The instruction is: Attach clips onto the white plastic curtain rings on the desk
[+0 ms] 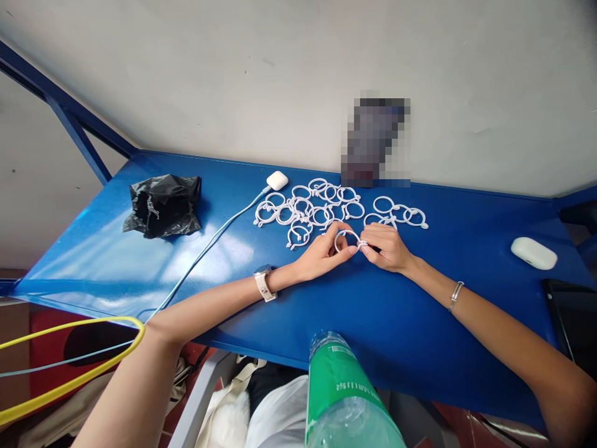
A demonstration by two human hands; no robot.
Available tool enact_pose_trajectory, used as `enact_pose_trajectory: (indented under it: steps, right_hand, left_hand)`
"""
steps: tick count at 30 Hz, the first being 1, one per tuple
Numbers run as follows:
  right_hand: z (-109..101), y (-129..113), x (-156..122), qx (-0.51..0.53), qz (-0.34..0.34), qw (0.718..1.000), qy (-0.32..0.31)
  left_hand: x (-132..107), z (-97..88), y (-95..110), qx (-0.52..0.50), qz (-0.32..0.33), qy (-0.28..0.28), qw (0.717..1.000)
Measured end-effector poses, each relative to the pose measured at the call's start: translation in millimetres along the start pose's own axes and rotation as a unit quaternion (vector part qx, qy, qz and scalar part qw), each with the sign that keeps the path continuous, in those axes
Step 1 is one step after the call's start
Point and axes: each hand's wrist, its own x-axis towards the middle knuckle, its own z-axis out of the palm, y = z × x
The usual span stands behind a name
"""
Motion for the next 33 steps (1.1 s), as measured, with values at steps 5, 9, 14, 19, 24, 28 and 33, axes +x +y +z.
enact_pose_trajectory:
  steps: [5,9,14,19,24,28,33]
  right_hand:
    - [0.4,0.2,-0.1,-0.003,-0.010,1.000,0.014]
    - [-0.2,-1.1,0.3,0.000,-0.012,1.000,0.012]
    - [-0.9,-1.7,-0.1,0.003,-0.004,1.000,0.010]
    - [-1.5,-1.7,-0.2,-0.004,0.001,1.000,0.016]
    - [-1.3,-2.4,0.2,-0.015,-0.008,1.000,0.023]
    - [-1.7,-3.4,0.5,-0.016,-0.006,1.000,0.026]
    - [-3.3,-4.6,1.1,-0.004,-0.002,1.000,0.027]
  left_hand:
    - [0.7,0.8,-1.4,0.028,0.022,0.000,0.999]
    - [1.1,0.6,-2.2,0.046,0.013,0.000,0.999]
    - [1.1,0.3,-2.2,0.056,0.010,-0.006,0.998]
    - [1.0,0.9,-1.7,0.062,0.013,-0.004,0.998]
    - [1.4,1.0,-1.8,0.064,0.012,0.000,0.998]
    - [1.5,0.4,-1.9,0.065,0.013,-0.002,0.998]
    - [1.3,-0.1,-1.0,0.066,0.011,-0.008,0.998]
